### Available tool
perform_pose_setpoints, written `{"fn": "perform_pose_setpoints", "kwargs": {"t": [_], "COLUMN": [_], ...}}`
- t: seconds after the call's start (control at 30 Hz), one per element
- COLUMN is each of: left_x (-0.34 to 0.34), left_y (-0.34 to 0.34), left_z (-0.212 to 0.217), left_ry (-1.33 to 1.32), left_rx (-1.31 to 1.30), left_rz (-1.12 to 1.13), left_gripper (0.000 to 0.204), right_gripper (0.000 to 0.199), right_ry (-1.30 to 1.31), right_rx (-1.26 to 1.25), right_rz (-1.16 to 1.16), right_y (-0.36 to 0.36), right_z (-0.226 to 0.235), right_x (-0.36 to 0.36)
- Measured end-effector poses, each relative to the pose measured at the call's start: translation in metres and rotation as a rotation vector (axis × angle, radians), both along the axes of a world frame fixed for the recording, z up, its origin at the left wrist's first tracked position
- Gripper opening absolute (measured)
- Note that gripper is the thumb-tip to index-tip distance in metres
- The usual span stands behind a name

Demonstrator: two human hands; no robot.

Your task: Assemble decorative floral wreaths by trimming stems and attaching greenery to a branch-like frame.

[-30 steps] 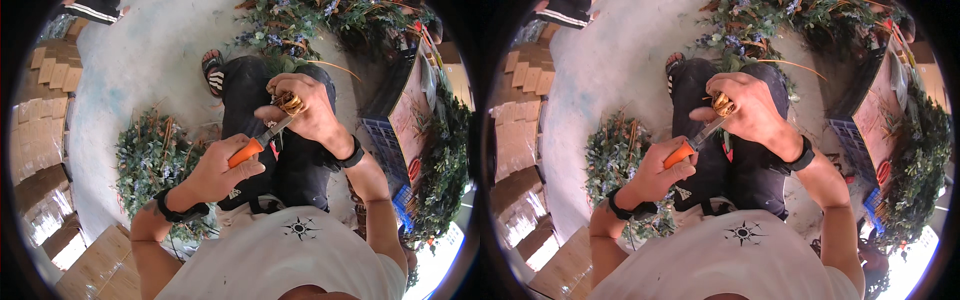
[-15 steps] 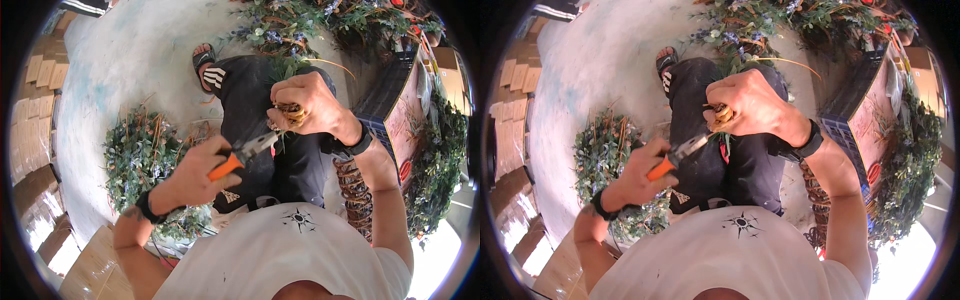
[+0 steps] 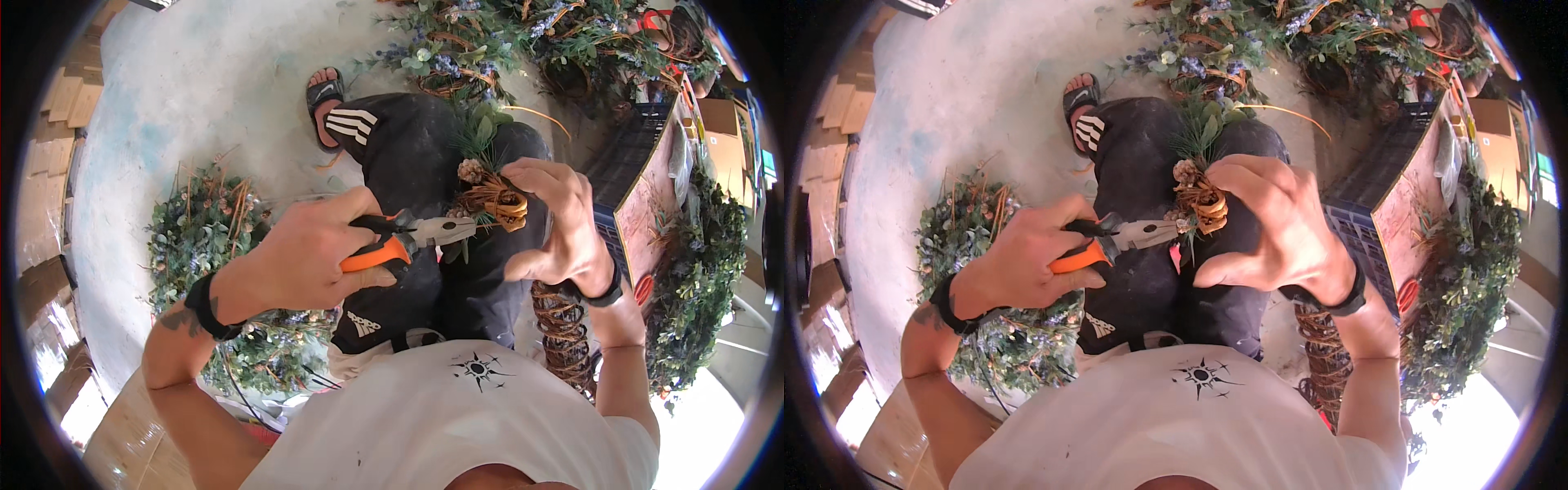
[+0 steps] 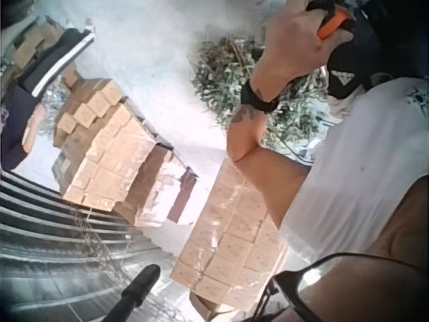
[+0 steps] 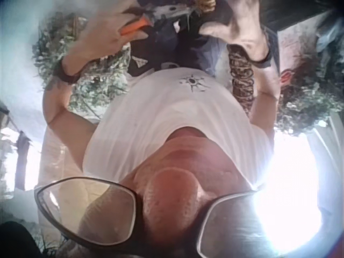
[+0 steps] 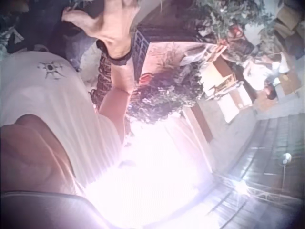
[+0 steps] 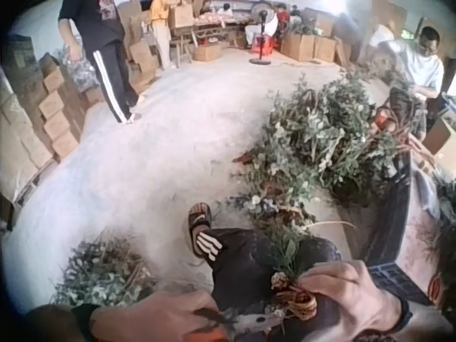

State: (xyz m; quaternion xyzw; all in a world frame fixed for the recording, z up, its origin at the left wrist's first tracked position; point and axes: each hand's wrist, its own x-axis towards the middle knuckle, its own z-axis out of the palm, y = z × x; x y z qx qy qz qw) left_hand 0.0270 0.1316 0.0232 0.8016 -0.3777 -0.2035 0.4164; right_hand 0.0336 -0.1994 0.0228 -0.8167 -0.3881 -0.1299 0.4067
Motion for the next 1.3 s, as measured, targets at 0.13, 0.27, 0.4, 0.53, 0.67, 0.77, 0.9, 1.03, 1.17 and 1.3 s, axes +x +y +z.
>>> {"fn": "perform_pose_setpoints", "kwargs": {"t": [0.13,0.27,0.4,0.53,0.67,0.77,0.9,1.03,1.17,1.3], "left_x": [0.006,0.008,0.007,0.014,0.023,0.031,0.027,0.03,0.027,0.029], "left_y": [-0.001,-0.002,-0.004,-0.008,-0.009,-0.01,0.005,0.01,0.006,0.005], "left_z": [-0.001,-0.004,-0.002,-0.003,0.002,0.009,0.008,0.0,0.029,0.03], "left_ry": [0.001,-0.001,0.006,0.023,0.066,0.044,-0.019,-0.049,-0.044,-0.065], "left_rx": [0.005,0.001,0.011,0.017,0.047,0.078,0.05,0.032,0.19,0.196], "left_rz": [-0.028,-0.045,-0.045,-0.058,-0.087,-0.112,-0.094,-0.085,-0.108,-0.117], "left_gripper": [0.038,0.038,0.04,0.04,0.041,0.04,0.036,0.033,0.03,0.031], "right_gripper": [0.056,0.049,0.041,0.038,0.03,0.029,0.029,0.042,0.062,0.066], "right_ry": [-0.296,-0.141,-0.081,-0.149,-0.095,-0.136,-0.151,-0.145,-0.125,0.031], "right_rx": [-0.338,-0.462,-0.472,-0.288,-0.229,-0.162,-0.088,-0.112,-0.063,0.005], "right_rz": [-0.207,-0.252,-0.195,-0.118,0.067,0.159,0.149,0.119,-0.031,-0.157], "right_y": [0.022,0.021,0.014,0.012,0.006,0.002,0.013,0.015,0.013,0.029], "right_z": [0.011,0.016,0.015,0.001,-0.002,-0.009,-0.017,-0.021,-0.023,-0.036], "right_x": [0.005,-0.005,0.005,0.018,0.036,0.055,0.042,0.041,0.014,0.0]}}
